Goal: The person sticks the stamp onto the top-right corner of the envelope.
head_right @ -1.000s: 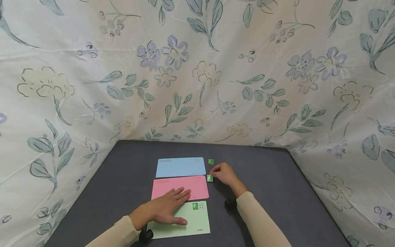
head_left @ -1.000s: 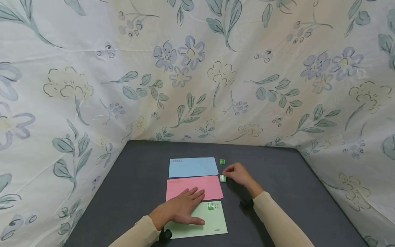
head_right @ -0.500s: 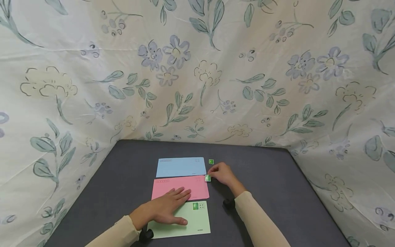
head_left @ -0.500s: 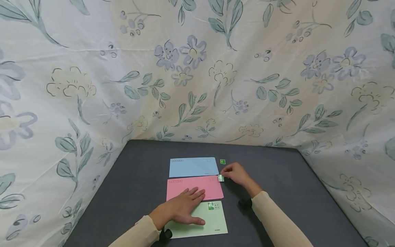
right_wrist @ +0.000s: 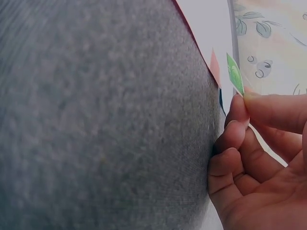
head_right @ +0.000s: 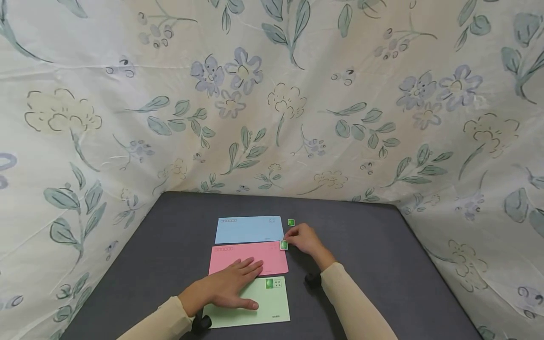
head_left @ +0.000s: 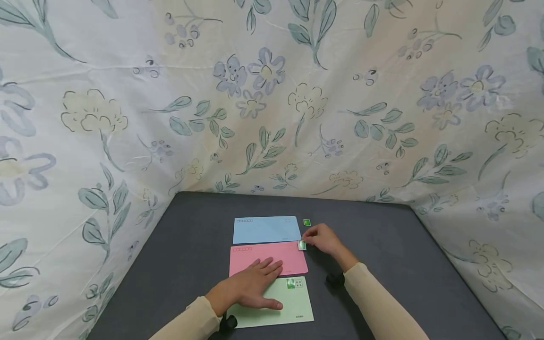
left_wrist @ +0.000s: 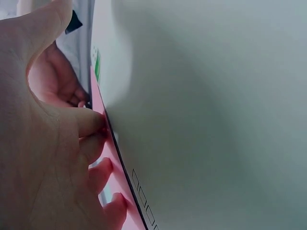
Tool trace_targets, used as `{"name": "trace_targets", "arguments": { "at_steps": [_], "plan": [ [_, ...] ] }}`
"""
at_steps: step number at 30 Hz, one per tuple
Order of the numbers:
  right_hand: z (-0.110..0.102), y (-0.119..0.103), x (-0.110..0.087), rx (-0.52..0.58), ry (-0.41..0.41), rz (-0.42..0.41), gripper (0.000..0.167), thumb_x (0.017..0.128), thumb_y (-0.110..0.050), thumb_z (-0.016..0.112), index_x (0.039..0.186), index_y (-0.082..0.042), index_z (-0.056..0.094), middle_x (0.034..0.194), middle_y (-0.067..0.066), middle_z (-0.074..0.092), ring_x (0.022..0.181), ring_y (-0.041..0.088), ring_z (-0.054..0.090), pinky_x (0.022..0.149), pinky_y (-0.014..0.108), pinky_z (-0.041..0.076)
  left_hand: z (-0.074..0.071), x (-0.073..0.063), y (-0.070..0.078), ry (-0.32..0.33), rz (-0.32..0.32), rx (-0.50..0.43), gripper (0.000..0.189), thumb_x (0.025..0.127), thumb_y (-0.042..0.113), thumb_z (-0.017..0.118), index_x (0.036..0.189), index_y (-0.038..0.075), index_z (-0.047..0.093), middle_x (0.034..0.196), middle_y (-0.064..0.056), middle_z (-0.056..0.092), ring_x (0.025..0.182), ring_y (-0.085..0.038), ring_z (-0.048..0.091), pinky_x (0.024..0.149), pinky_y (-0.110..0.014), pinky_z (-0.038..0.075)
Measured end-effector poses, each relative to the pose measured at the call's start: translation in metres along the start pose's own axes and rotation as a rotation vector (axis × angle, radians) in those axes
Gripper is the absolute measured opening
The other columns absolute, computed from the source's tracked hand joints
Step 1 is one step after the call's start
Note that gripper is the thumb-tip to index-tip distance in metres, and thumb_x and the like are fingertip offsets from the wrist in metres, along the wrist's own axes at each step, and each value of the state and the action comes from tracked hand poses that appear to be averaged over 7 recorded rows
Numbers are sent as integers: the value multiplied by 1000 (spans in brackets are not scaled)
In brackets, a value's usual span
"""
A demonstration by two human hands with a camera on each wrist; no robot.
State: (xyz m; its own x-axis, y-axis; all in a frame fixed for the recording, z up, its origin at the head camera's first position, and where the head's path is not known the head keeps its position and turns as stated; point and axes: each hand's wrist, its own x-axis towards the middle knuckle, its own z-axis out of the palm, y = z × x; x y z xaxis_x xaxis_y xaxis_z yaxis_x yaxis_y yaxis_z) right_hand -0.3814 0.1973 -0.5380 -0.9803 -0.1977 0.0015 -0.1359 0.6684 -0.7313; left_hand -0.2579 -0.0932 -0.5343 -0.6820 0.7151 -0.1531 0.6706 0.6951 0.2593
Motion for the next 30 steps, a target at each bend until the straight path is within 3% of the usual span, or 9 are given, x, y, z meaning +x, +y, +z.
{"name": "trace_targets", "arguments": {
  "at_steps": [15,30],
  "plan": [
    [9,-9,1,6,3,-6,7,100,-10,79,100,-10,87,98,2,75,89,23,63,78,37,58,0,-1,-1,3,6,-4,102,97,80,53,172,14,34,178,3,25,165,-24,17,132,-48,17],
    [13,-12,-3,3,0,-14,7,100,-10,79,99,-10,86,99,3,75,90,22,64,79,37,58,-2,-4,10,-1,-5,-6,101,97,79,54,172,13,34,178,1,26,165,-25,18,131,-49,18]
  ]
}}
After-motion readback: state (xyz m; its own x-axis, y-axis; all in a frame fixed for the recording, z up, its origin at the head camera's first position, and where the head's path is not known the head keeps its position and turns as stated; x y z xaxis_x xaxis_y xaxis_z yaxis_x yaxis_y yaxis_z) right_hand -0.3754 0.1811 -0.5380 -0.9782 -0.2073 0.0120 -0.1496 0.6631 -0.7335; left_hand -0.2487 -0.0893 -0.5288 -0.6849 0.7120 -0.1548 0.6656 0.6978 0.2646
